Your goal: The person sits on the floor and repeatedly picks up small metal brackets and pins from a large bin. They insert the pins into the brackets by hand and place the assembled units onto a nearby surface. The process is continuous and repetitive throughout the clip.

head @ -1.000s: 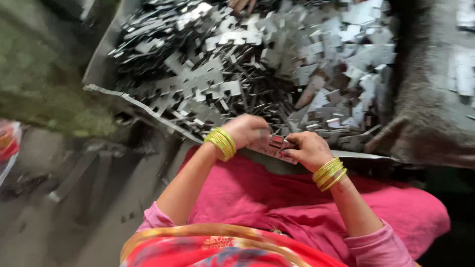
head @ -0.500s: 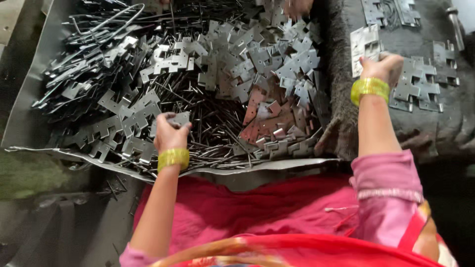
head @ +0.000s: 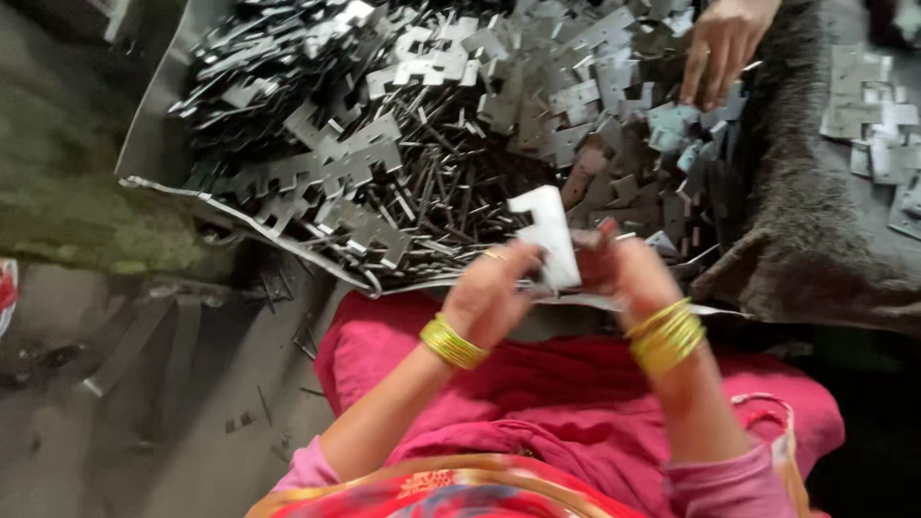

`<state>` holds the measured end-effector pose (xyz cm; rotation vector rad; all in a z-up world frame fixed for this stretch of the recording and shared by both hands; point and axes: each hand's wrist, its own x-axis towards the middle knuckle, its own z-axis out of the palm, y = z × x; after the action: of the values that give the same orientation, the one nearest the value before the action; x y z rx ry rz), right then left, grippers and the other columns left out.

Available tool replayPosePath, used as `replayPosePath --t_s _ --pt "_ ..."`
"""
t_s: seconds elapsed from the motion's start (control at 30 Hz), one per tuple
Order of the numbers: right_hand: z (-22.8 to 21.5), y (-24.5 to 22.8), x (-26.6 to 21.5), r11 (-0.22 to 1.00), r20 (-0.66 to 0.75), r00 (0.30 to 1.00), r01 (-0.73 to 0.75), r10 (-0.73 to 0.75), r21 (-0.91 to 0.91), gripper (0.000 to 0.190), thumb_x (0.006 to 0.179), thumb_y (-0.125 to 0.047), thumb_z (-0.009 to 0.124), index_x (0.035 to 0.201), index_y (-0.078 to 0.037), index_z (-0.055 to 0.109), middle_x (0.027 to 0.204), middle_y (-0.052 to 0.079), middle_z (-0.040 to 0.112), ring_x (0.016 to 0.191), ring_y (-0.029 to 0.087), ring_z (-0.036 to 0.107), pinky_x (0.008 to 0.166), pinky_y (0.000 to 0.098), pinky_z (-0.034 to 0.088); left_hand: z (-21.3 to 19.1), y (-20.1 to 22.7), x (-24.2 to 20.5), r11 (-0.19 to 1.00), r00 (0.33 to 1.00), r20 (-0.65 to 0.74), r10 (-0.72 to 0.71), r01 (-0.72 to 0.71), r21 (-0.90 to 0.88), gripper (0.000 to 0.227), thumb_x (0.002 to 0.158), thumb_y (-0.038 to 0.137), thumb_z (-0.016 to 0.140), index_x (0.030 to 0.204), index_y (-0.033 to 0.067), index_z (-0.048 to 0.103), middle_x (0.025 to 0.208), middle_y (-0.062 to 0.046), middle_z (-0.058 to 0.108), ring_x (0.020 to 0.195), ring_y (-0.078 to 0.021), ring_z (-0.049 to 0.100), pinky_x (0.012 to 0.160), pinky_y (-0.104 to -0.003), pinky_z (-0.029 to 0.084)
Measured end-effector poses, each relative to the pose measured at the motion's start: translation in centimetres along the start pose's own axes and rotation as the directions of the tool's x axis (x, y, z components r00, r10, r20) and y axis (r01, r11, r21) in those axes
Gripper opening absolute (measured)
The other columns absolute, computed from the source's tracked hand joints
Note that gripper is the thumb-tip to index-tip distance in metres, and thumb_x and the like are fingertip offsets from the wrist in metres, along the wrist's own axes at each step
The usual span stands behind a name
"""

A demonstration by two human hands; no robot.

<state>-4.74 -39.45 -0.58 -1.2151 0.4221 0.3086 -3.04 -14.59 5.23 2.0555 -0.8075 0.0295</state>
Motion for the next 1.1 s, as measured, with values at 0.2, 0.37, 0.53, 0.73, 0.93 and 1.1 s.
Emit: replayPosePath --t_s 0.2,0.37,0.53,0.73,0.93,1.1 --pt "6.8 3.1 0.8 0.918 0.083 0.982 0.13 -0.172 0.374 0.04 0.091 -0.004 0.06 0.131 0.001 0.06 0.119 0.016 0.072 0.105 0.026 0.074 0.089 0.0399 0.062 -1.9 -0.6 -5.2 0.964 0.968 -0.082 0.236 -0.222 0.148 0.049 0.083 0.023 0.078 0.127 0.0078 0.062 0.118 -0.011 0.07 0.111 -0.0306 0.067 0.098 -0.044 0.052" --pt "6.8 -0.9 8.2 0.822 -0.226 0.887 0.243 -0.404 -0.514 0.037 0.093 -0.005 0.059 0.129 -0.014 0.062 0.109 0.016 0.072 0.09 0.031 0.073 0.073 0.042 0.059 -5.7 -3.0 -8.4 0.98 0.929 -0.342 -0.139 0.178 0.087 0.035 0.093 0.019 0.075 0.126 0.0087 0.066 0.116 -0.008 0.074 0.109 -0.0264 0.069 0.096 -0.038 0.055" --pt "7.6 2.2 9.7 -0.082 0.075 0.737 0.026 -0.672 -0.996 0.014 0.095 -0.022 0.065 0.101 -0.01 0.068 0.096 0.023 0.065 0.09 0.041 0.064 0.077 0.0524 0.05 -6.3 -4.4 -9.5 0.931 0.853 -0.38 -0.358 0.356 -0.078 0.034 0.09 0.015 0.074 0.123 0.0081 0.066 0.114 -0.006 0.074 0.104 -0.021 0.071 0.088 -0.034 0.057" --pt "8.2 3.9 11.1 -0.322 0.141 0.747 -0.103 -0.65 -0.941 0.018 0.094 -0.019 0.054 0.092 -0.011 0.07 0.097 0.017 0.067 0.1 0.035 0.061 0.089 0.048 0.045 -3.2 -4.6 -6.0 0.96 0.907 -0.314 -0.279 0.275 -0.06 0.027 0.092 0.013 0.072 0.119 0.0089 0.068 0.109 -0.007 0.073 0.098 -0.0218 0.072 0.085 -0.033 0.057" --pt "6.8 2.6 10.8 -0.328 0.197 0.793 -0.004 -0.576 -0.945 0.016 0.086 -0.025 0.062 0.093 -0.013 0.07 0.096 0.014 0.067 0.098 0.035 0.062 0.091 0.052 0.043 1.2 -8.2 3.3 0.921 0.84 -0.378 -0.39 0.362 -0.147 0.022 0.098 0.021 0.066 0.114 0.0081 0.071 0.105 -0.01 0.074 0.092 -0.0261 0.074 0.082 -0.037 0.057" --pt "5.0 0.2 7.4 -0.054 0.072 0.743 0.048 -0.665 -0.997 0.024 0.095 -0.033 0.069 0.098 -0.009 0.067 0.098 0.014 0.067 0.095 0.035 0.065 0.082 0.0497 0.052 4.9 -11.8 12.3 0.759 0.738 -0.187 -0.648 0.606 -0.239 0.032 0.092 0.033 0.072 0.104 0.0038 0.076 0.095 -0.017 0.077 0.088 -0.0322 0.074 0.081 -0.04 0.057"
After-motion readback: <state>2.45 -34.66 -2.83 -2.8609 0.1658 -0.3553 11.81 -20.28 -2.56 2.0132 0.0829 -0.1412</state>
